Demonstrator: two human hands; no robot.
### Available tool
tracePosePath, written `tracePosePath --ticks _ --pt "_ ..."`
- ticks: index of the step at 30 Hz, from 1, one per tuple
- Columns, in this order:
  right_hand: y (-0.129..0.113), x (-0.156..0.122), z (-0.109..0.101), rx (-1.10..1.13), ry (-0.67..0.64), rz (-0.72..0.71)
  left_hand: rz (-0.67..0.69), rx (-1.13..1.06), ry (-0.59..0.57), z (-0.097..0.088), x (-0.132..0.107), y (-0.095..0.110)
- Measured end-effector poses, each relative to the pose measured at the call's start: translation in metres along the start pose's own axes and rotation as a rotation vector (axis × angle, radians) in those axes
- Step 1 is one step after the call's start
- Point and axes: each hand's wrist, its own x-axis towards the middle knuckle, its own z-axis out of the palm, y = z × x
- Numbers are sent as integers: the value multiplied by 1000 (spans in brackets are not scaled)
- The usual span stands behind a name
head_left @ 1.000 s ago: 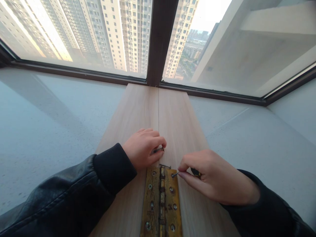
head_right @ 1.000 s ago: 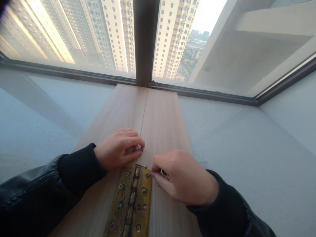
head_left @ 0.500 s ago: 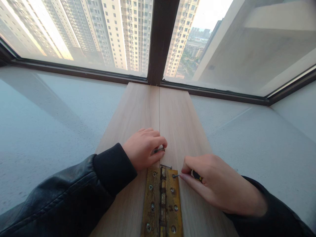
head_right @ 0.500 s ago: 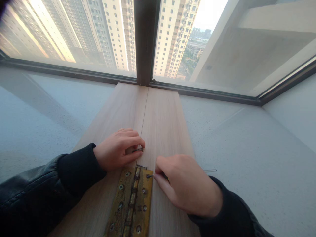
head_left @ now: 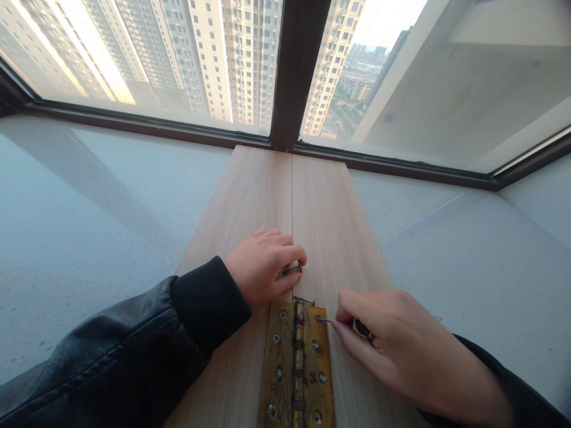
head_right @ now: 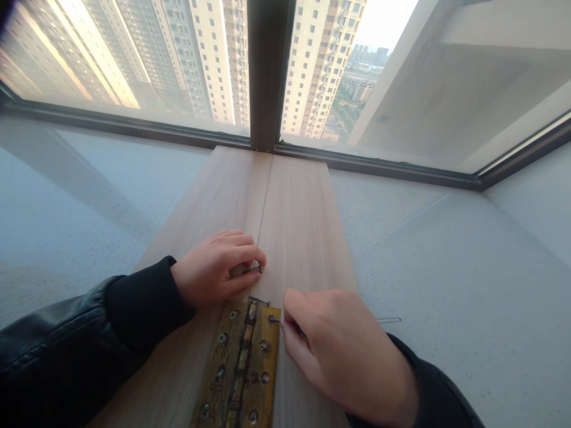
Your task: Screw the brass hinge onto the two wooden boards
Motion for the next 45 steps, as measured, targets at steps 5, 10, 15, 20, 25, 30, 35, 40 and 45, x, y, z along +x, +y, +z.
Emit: tracePosePath --ticks 5,10,15,20,25,30,35,40,45 --pt "0 2 0 21 6 -14 5 2 -9 0 0 1" --pt "1 1 2 51 18 -26 1 -1 0 0 0 1" --pt "-1 1 3 75 37 -24 3 2 -7 0 0 0" --pt "1 3 4 89 24 -7 9 -3 4 0 0 -1" --pt "4 4 3 119 40 -4 5 -4 -1 0 0 -1" --pt "5 4 2 191 60 -24 0 -4 -13 -1 0 0" --pt "7 5 -2 235 52 -27 4 -5 -5 -1 0 0" --pt "5 9 -1 258 57 -48 7 -3 -6 -1 1 -1" --pt "2 12 3 288 56 -86 11 2 -6 0 0 -1"
